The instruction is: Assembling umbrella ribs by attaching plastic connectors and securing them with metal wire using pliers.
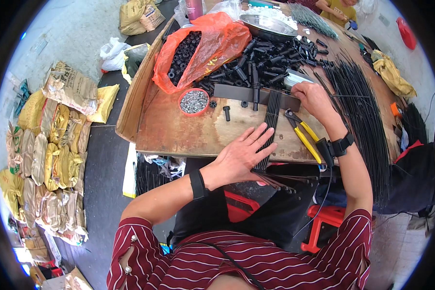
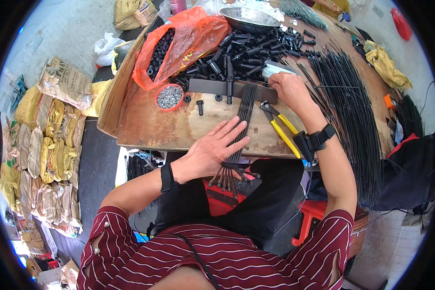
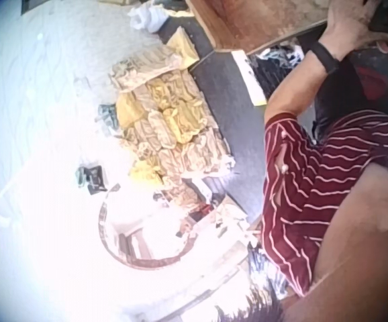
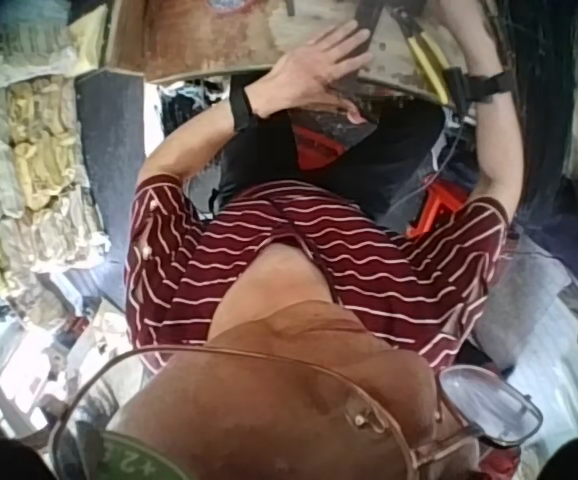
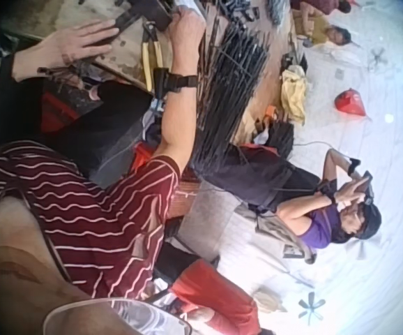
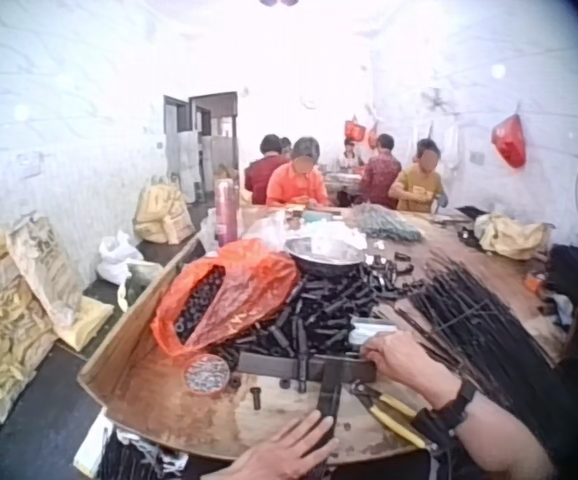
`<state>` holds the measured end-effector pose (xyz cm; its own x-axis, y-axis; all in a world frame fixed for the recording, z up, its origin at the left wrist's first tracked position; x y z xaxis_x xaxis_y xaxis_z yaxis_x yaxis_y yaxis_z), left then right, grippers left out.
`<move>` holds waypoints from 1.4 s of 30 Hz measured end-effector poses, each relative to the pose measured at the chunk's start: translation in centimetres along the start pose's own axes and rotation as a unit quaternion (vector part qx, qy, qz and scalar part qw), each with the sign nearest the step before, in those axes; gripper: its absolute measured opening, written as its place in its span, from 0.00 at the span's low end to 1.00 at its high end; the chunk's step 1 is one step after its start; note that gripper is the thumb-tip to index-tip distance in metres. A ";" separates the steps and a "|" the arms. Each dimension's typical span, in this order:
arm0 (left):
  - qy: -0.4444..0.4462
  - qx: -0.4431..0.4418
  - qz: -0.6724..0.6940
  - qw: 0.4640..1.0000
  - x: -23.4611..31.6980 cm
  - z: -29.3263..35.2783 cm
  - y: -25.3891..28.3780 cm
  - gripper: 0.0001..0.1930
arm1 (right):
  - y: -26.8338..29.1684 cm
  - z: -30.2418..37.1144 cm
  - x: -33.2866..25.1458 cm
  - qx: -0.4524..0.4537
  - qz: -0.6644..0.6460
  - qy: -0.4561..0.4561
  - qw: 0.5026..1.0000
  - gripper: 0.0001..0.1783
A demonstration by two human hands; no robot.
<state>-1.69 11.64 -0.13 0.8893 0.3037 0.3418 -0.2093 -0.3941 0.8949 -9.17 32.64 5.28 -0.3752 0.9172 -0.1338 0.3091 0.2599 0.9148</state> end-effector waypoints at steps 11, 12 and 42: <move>-0.009 0.004 -0.011 1.000 -0.1 0.1 0.1 0.44 | -0.7 0.1 0.2 0.002 0.001 -0.003 1.000 0.07; -0.010 0.006 -0.012 1.000 0.0 0.1 0.1 0.44 | -0.6 0.1 0.1 0.008 0.003 -0.001 1.000 0.07; -0.006 -0.005 -0.013 1.000 0.1 0.1 0.2 0.46 | -1.3 -1.1 -1.0 0.028 -0.007 0.056 0.998 0.06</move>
<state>-1.60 11.53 0.01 0.8994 0.3035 0.3145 -0.1892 -0.3782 0.9062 -10.20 31.06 4.64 -0.4737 0.8750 -0.0999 0.3508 0.2915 0.8900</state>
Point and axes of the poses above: each hand's wrist, its own z-axis away from the middle knuckle, its own y-axis out of the back of the hand, x = y × z, the point moved 7 cm from there along -z, towards the middle knuckle, and after that the axes turned 11 degrees about y, right-handed, at the moved point
